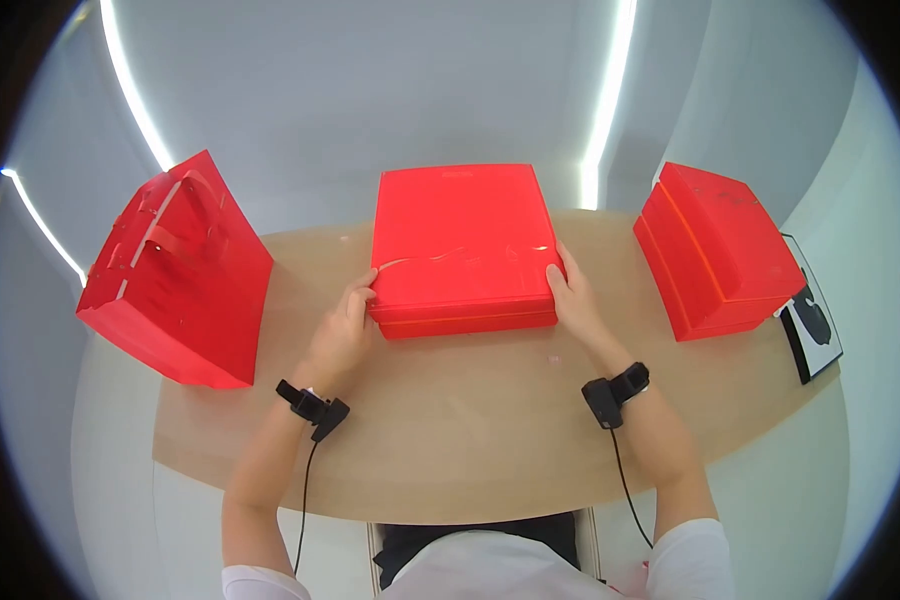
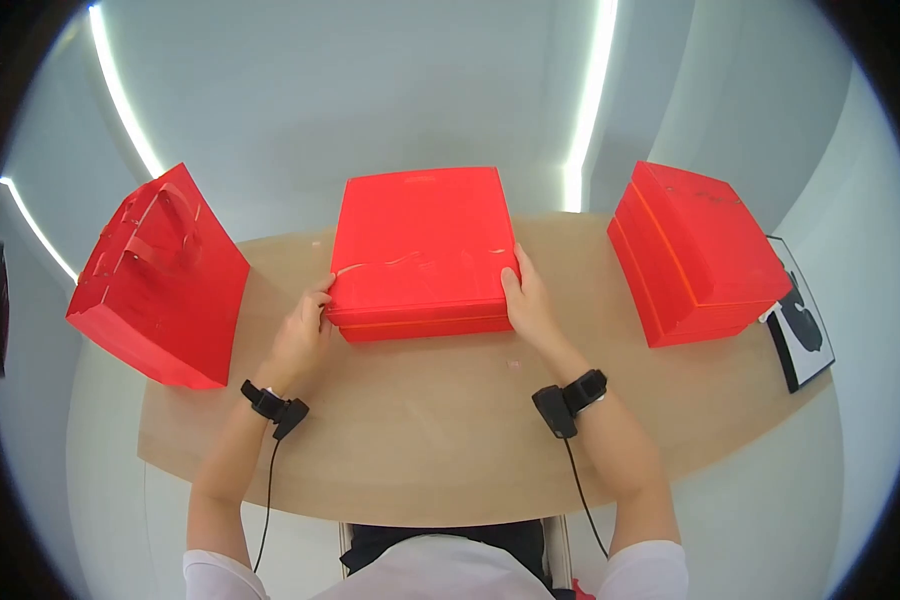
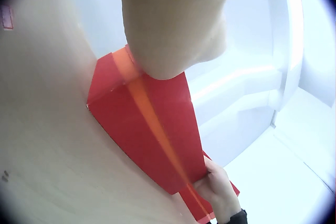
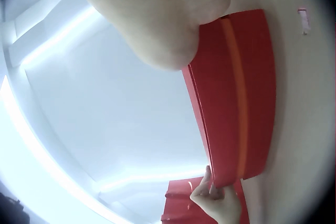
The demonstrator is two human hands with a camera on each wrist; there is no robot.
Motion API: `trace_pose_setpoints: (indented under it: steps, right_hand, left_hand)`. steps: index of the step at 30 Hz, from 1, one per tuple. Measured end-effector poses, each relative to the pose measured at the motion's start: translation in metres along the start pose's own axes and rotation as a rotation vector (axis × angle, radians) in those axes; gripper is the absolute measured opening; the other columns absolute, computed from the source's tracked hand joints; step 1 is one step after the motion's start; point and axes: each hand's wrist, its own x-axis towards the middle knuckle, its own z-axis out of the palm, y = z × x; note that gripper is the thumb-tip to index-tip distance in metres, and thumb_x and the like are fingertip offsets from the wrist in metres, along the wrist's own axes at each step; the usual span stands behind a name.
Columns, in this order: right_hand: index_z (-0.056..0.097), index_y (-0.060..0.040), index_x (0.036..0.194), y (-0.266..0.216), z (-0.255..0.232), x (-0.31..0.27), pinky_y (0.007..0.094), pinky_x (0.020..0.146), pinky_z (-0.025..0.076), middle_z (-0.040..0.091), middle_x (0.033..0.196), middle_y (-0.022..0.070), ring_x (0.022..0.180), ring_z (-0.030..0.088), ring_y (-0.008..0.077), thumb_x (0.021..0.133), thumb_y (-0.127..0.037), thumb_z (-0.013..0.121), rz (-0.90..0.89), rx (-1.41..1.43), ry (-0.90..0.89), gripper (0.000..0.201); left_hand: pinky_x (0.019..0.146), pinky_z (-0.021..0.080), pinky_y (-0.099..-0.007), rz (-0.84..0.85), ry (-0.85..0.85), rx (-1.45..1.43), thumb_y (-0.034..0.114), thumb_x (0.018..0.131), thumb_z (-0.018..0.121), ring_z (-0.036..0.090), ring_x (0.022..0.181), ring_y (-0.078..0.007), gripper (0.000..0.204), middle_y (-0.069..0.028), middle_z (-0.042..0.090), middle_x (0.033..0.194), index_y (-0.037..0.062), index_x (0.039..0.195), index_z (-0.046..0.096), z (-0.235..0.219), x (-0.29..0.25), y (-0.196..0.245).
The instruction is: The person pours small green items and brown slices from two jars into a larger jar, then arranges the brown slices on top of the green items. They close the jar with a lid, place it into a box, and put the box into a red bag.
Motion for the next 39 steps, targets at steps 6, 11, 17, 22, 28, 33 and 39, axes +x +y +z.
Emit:
trace_pose_setpoints:
  steps: [6, 11, 17, 22, 28, 33, 39]
  right_hand:
    - [0.042, 0.0046, 0.164, -0.008, -0.014, 0.027, 0.0395, 0.126, 0.038, 0.054, 0.163, 0.0226, 0.153, 0.050, 0.0305, 0.116, -0.028, 0.051, 0.151, 0.079, -0.141, 0.059]
    - [0.041, 0.0002, 0.167, -0.013, -0.018, 0.060, 0.0375, 0.126, 0.037, 0.055, 0.164, 0.0182, 0.154, 0.050, 0.0278, 0.118, -0.039, 0.047, 0.165, 0.167, -0.104, 0.063]
    - [0.050, 0.0024, 0.161, -0.001, -0.008, 0.088, 0.0416, 0.126, 0.038, 0.054, 0.164, 0.0255, 0.154, 0.050, 0.0378, 0.119, -0.049, 0.038, 0.077, -0.063, -0.115, 0.067]
    - [0.060, 0.0050, 0.151, -0.011, -0.012, 0.089, 0.0471, 0.122, 0.043, 0.064, 0.149, 0.0315, 0.143, 0.057, 0.0480, 0.119, -0.049, 0.036, 0.115, -0.173, -0.122, 0.067]
    - [0.060, 0.0051, 0.150, -0.005, -0.009, 0.091, 0.0481, 0.120, 0.045, 0.064, 0.147, 0.0313, 0.142, 0.057, 0.0491, 0.118, -0.048, 0.037, 0.020, -0.240, -0.081, 0.067]
    - [0.061, 0.0052, 0.150, -0.010, -0.004, 0.083, 0.0482, 0.120, 0.045, 0.064, 0.149, 0.0308, 0.142, 0.057, 0.0489, 0.118, -0.048, 0.038, 0.043, -0.278, -0.028, 0.066]
    - [0.061, 0.0036, 0.151, -0.019, -0.006, 0.078, 0.0464, 0.121, 0.045, 0.062, 0.152, 0.0289, 0.144, 0.057, 0.0467, 0.117, -0.050, 0.039, 0.036, -0.254, -0.036, 0.067]
  left_hand:
    - [0.092, 0.062, -0.0444, -0.171, -0.019, -0.202, -0.005, 0.102, 0.060, 0.075, 0.113, -0.0382, 0.032, -0.0200, 0.063, 0.151, -0.0002, 0.134, 0.056, -0.001, 0.005, -0.008]
    - [0.096, 0.059, -0.0381, -0.500, 0.055, -0.522, 0.020, 0.116, 0.051, 0.075, 0.114, -0.0249, 0.045, -0.0155, 0.067, 0.146, 0.0018, 0.157, 0.053, 0.008, 0.045, -0.036]
    - [0.088, 0.057, -0.0342, -0.722, -0.068, -0.677, 0.041, 0.118, 0.046, 0.070, 0.099, -0.0171, 0.054, -0.0105, 0.075, 0.122, 0.0046, 0.155, 0.061, 0.032, 0.072, -0.056]
    - [0.075, 0.052, -0.0344, -0.851, -0.142, -0.595, 0.045, 0.117, 0.048, 0.060, 0.081, -0.0142, 0.057, -0.0047, 0.075, 0.096, 0.0007, 0.144, 0.070, 0.032, 0.077, -0.059]
    - [0.085, 0.054, -0.0346, -0.816, -0.187, -0.461, 0.049, 0.117, 0.043, 0.067, 0.093, -0.0184, 0.064, -0.0142, 0.077, 0.111, -0.0044, 0.144, 0.067, 0.026, 0.078, -0.048]
    - [0.103, 0.053, -0.0386, -0.854, -0.186, -0.470, 0.050, 0.118, 0.040, 0.071, 0.120, -0.0264, 0.066, -0.0210, 0.076, 0.130, -0.0038, 0.146, 0.065, 0.021, 0.081, -0.033]
    - [0.112, 0.050, -0.0391, -0.797, -0.142, -0.599, 0.045, 0.120, 0.039, 0.067, 0.131, -0.0281, 0.062, -0.0204, 0.072, 0.141, -0.0052, 0.149, 0.063, 0.024, 0.078, -0.028]
